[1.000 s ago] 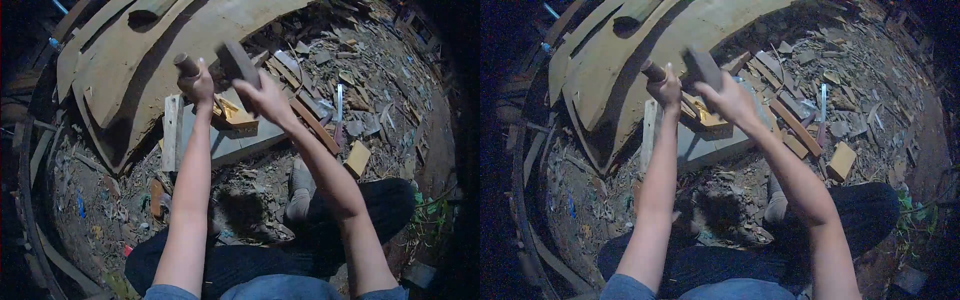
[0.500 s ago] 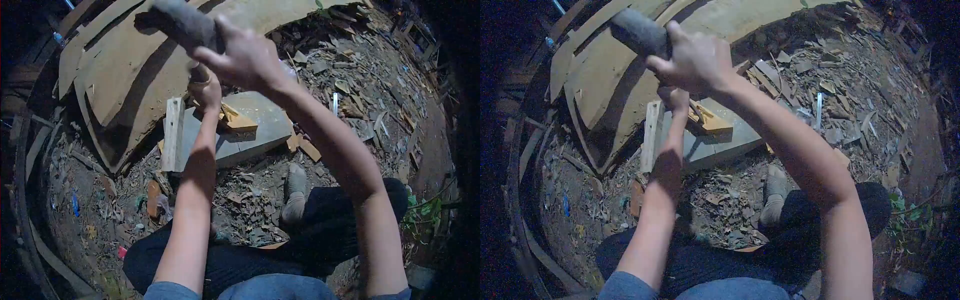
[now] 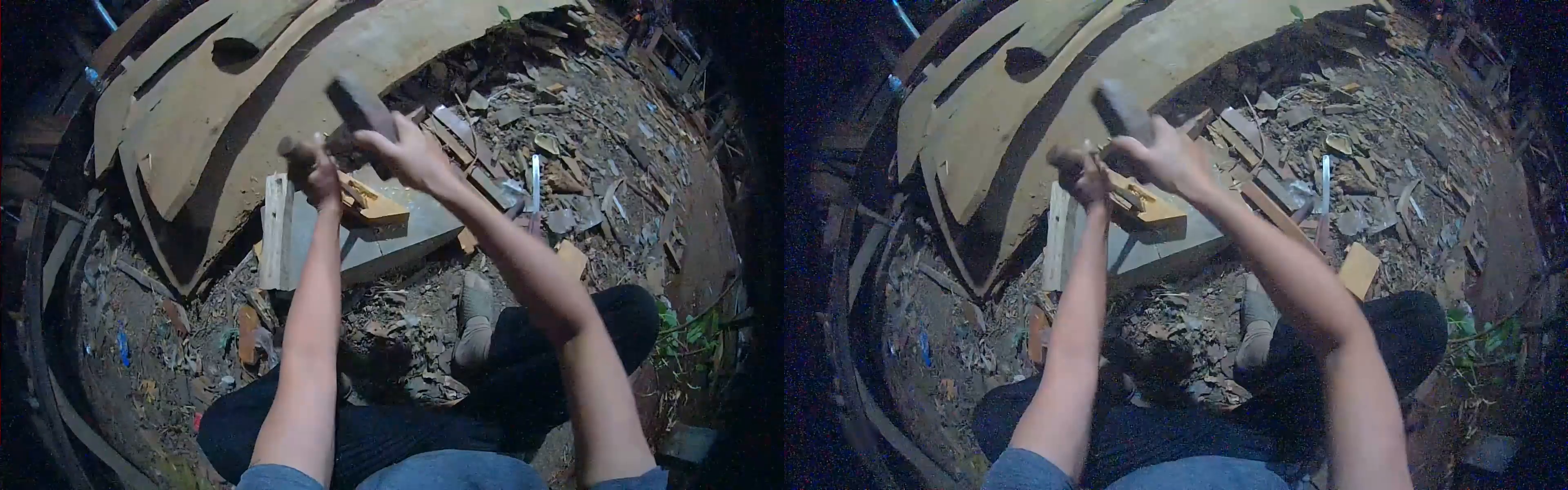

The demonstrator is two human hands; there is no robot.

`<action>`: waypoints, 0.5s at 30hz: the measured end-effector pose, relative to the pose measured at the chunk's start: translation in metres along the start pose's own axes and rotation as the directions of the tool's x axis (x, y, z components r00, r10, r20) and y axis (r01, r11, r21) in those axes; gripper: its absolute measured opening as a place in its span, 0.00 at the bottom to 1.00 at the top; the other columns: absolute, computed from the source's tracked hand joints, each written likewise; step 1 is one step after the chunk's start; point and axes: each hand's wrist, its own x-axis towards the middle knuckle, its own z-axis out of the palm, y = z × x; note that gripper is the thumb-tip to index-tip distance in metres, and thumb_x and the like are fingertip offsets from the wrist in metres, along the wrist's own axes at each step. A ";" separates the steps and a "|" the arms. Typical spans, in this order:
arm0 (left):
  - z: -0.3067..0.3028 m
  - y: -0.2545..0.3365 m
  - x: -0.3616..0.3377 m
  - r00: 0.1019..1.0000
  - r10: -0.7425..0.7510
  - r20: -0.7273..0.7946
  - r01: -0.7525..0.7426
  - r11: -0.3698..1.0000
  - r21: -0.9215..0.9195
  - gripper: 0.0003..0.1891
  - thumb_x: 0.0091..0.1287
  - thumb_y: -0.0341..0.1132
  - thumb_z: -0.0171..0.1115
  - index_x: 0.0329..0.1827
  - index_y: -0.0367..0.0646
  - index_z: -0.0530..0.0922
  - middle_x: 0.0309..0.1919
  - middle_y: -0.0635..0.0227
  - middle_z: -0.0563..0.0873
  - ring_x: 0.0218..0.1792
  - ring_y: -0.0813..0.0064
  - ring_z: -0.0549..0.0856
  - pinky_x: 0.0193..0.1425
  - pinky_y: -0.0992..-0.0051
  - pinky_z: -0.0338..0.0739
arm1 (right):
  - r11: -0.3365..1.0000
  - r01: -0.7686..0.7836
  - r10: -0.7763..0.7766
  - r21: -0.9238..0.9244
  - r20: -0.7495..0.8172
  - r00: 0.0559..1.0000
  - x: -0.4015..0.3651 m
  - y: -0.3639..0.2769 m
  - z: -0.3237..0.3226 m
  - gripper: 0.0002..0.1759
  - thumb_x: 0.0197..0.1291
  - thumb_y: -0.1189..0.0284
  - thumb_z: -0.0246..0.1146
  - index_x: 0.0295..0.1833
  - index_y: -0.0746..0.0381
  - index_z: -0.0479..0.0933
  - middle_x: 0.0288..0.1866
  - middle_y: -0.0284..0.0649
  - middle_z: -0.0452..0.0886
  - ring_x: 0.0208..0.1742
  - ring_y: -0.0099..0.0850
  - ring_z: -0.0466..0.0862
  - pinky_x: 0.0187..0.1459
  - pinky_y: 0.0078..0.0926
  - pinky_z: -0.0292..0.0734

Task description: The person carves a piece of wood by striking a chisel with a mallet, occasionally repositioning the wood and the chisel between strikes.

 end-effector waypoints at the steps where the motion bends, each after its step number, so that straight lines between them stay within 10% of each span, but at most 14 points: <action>1: -0.009 0.015 -0.007 0.998 0.022 -0.051 -0.032 0.982 -0.189 0.14 0.68 0.42 0.66 0.31 0.42 0.79 0.21 0.69 0.82 0.22 0.75 0.80 0.32 0.73 0.76 | 0.997 -0.026 0.025 0.077 0.012 1.000 -0.005 0.026 0.013 0.37 0.57 0.44 0.65 0.54 0.68 0.74 0.32 0.42 0.83 0.31 0.29 0.84 0.35 0.30 0.78; 5: -0.043 0.031 -0.009 0.987 -0.153 -0.039 0.096 0.776 -0.623 0.15 0.70 0.41 0.64 0.30 0.51 0.66 0.16 0.76 0.71 0.14 0.84 0.70 0.18 0.78 0.66 | 0.946 -0.320 0.325 -0.057 0.225 0.919 -0.046 0.093 0.040 0.45 0.55 0.39 0.62 0.62 0.68 0.71 0.46 0.54 0.83 0.47 0.42 0.84 0.49 0.39 0.78; 10: -0.036 0.066 -0.032 0.997 -0.073 0.030 0.075 0.750 -0.657 0.14 0.69 0.38 0.64 0.31 0.50 0.66 0.15 0.78 0.68 0.13 0.85 0.67 0.17 0.80 0.63 | 0.856 -0.383 0.481 -0.346 0.265 0.836 -0.079 0.102 0.045 0.50 0.53 0.33 0.58 0.66 0.66 0.70 0.55 0.60 0.81 0.58 0.54 0.81 0.58 0.46 0.75; 15: -0.013 0.086 -0.040 0.981 0.100 0.165 0.006 0.840 -0.542 0.16 0.70 0.39 0.64 0.27 0.49 0.66 0.14 0.79 0.64 0.12 0.85 0.63 0.18 0.81 0.61 | 0.895 -0.381 0.435 -0.231 0.263 0.861 -0.078 0.126 0.051 0.47 0.55 0.33 0.56 0.63 0.65 0.71 0.54 0.60 0.81 0.57 0.54 0.81 0.59 0.47 0.74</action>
